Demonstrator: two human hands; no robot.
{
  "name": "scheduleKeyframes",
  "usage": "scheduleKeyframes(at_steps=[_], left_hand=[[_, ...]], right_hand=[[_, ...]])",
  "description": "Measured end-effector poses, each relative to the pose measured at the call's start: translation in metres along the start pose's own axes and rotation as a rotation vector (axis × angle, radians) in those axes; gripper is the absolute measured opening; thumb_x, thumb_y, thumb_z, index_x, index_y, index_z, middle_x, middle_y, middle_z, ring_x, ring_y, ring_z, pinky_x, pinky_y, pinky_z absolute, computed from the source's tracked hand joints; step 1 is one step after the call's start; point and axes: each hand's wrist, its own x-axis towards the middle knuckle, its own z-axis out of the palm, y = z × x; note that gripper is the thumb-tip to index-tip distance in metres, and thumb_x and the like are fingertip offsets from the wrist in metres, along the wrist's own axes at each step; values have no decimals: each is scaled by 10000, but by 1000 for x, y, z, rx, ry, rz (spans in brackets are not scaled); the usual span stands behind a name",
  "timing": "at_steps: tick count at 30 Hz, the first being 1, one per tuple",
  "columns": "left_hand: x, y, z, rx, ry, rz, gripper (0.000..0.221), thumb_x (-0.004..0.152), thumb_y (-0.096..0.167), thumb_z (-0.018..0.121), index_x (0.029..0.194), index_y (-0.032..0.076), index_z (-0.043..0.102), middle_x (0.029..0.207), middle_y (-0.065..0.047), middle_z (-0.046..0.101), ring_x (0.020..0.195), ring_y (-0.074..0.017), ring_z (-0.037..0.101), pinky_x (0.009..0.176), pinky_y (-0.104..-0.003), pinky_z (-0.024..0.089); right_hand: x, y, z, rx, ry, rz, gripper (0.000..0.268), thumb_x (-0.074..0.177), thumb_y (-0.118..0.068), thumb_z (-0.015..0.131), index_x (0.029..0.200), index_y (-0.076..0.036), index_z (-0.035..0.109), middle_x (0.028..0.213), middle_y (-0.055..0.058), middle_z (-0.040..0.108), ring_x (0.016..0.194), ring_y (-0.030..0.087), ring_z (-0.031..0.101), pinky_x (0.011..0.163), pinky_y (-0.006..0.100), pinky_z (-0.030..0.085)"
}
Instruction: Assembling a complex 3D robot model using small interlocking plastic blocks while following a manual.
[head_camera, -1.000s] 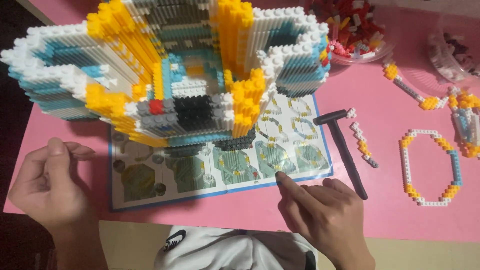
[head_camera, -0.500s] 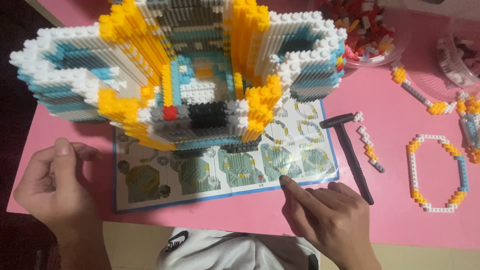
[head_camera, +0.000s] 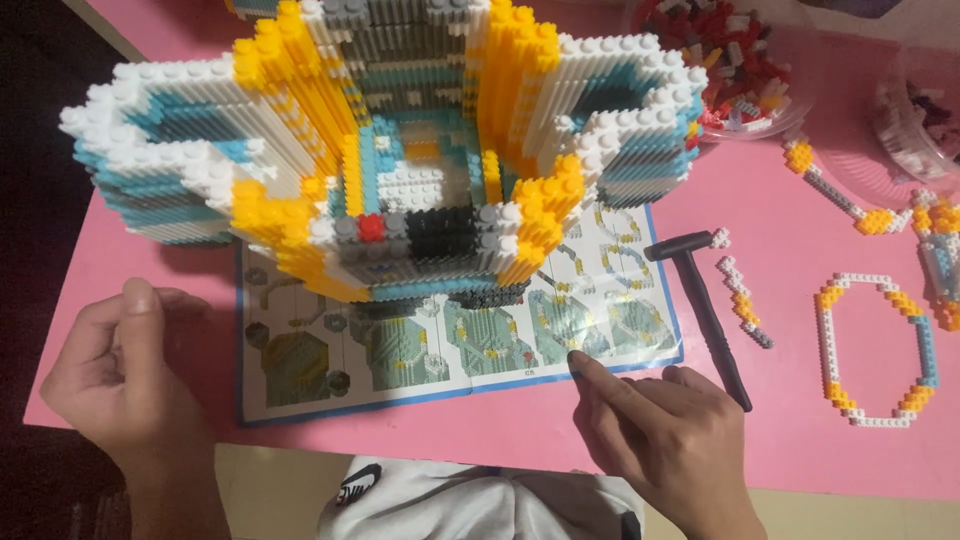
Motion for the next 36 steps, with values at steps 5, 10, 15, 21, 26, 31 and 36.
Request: scheduleKeyframes(at_steps=[5,10,15,21,26,31,36], left_hand=[[0,5,2,-27,0,-23,285,1315,129,576,1140,-57,700,1010,-155,712,928,-207,695,917,-309,560],[0,3,2,-45,-4,-14,286,1312,134,574,1145,-65,691,1000,-170,710,923,-212,697,920,-304,557],[0,5,2,-38,-10,11,285,1322,124,579,1144,-61,702,1021,-171,719,935,-218,700,942,-308,550],[-1,5,2,-53,-17,9,284,1314,124,577,1141,-74,683,1028,-172,706,936,-233,693,925,-331,566],[1,6,2,-15,-35,-21,296,1302,152,582,1114,-39,706,1007,-133,718,951,-191,691,931,-297,540],[3,10,2,-83,-210,62,89,1202,-54,626,1141,-10,675,1113,-129,725,1060,-189,701,1024,-299,570],[15,82,31,266,-663,-322,288,682,209,956,925,109,837,1050,60,859,839,-105,830,678,-252,630]], right_hand=[[-1,0,-1,11,-10,7,320,919,-96,732,1196,-240,800,519,-71,521,483,174,317,517,297,377],[-5,4,0,16,-20,7,325,943,-110,711,1224,-253,793,514,-75,527,474,163,332,525,296,382],[-6,4,-1,26,-31,29,287,986,-156,683,1228,-266,790,540,-91,583,473,171,343,531,292,397],[-7,4,-1,15,-41,47,290,990,-176,675,1233,-285,791,539,-84,528,510,194,293,527,295,363],[-7,4,-1,20,-60,73,278,994,-200,670,1226,-285,796,515,-80,549,491,185,315,526,304,373],[-6,3,-2,21,-63,60,275,1006,-199,654,1232,-273,792,544,-87,585,491,194,340,544,308,389],[-2,1,1,2,11,26,278,923,-160,753,1171,-273,807,503,-80,485,499,183,273,500,287,352]])
